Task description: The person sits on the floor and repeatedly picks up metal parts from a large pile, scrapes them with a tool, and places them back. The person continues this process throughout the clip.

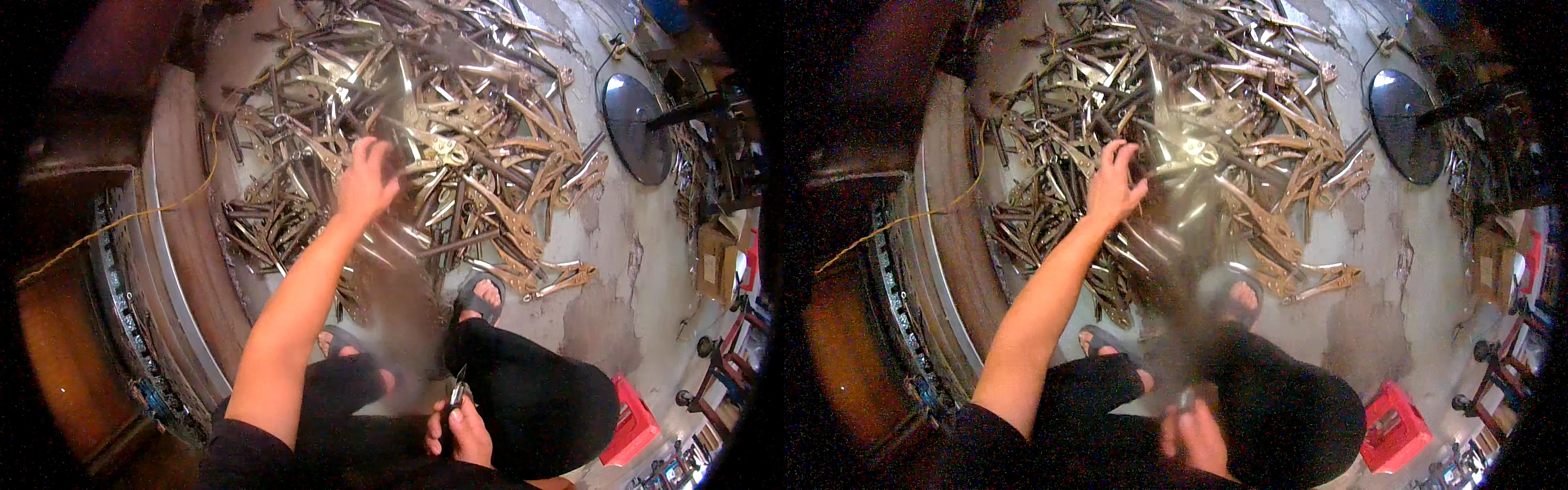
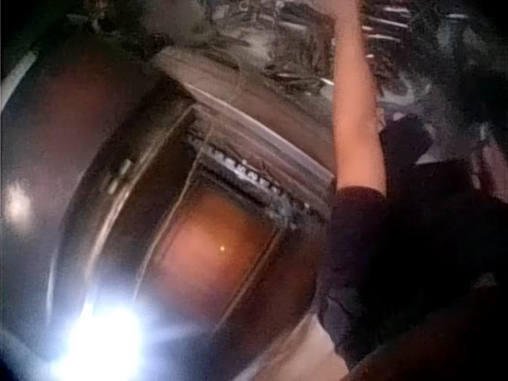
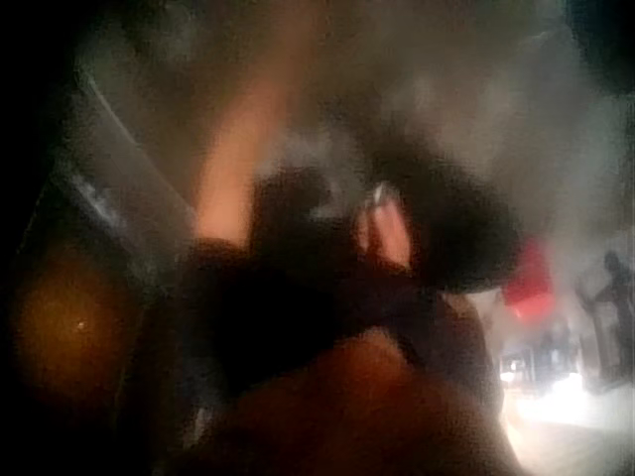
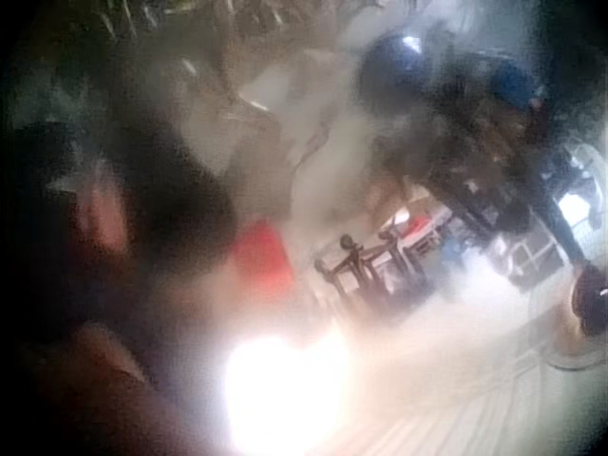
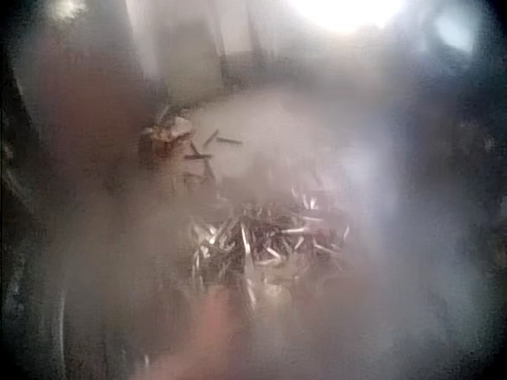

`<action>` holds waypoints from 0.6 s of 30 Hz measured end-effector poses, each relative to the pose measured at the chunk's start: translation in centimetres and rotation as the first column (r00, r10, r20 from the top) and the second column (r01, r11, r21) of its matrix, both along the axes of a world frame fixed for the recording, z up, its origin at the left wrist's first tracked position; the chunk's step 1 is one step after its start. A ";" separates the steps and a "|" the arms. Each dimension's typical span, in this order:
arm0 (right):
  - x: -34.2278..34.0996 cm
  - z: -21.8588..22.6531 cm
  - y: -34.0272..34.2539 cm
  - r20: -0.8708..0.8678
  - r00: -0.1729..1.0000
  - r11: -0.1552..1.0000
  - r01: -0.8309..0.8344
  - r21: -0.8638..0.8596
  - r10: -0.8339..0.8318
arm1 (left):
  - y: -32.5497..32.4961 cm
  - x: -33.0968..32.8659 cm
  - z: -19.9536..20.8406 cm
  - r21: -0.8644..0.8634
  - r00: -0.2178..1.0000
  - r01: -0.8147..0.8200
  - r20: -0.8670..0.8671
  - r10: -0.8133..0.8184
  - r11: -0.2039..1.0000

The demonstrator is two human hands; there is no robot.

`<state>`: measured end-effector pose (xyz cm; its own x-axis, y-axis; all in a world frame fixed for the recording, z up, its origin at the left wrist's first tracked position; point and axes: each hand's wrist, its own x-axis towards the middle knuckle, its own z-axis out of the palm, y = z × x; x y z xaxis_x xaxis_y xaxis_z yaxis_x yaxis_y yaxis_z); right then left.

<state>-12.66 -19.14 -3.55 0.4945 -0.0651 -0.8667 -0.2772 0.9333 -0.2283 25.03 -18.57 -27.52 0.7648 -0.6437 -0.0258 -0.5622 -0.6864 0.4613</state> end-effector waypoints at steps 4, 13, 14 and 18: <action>-0.6 -0.1 0.1 0.025 0.991 0.989 -0.131 -0.065 0.133 | 2.0 1.1 -1.9 -0.224 0.996 -0.052 0.056 0.066 0.973; -1.0 0.1 1.1 0.016 0.989 0.989 -0.145 -0.030 0.146 | 7.9 1.4 -1.3 -0.374 0.956 -0.252 -0.237 0.171 0.892; -1.1 0.0 1.3 0.041 0.989 0.989 -0.143 -0.026 0.144 | 8.3 0.3 -1.2 -0.405 0.970 -0.233 -0.165 0.180 0.884; -2.0 -0.9 1.9 0.042 0.984 0.980 -0.168 -0.105 0.173 | 6.7 -4.9 0.2 -0.272 0.995 -0.037 0.080 0.061 0.962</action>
<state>-14.66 -17.24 -4.49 0.5493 -0.0614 -0.8334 -0.4159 0.8449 -0.3364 20.14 -11.84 -27.31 0.7872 -0.5794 0.2113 -0.5770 -0.5710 0.5839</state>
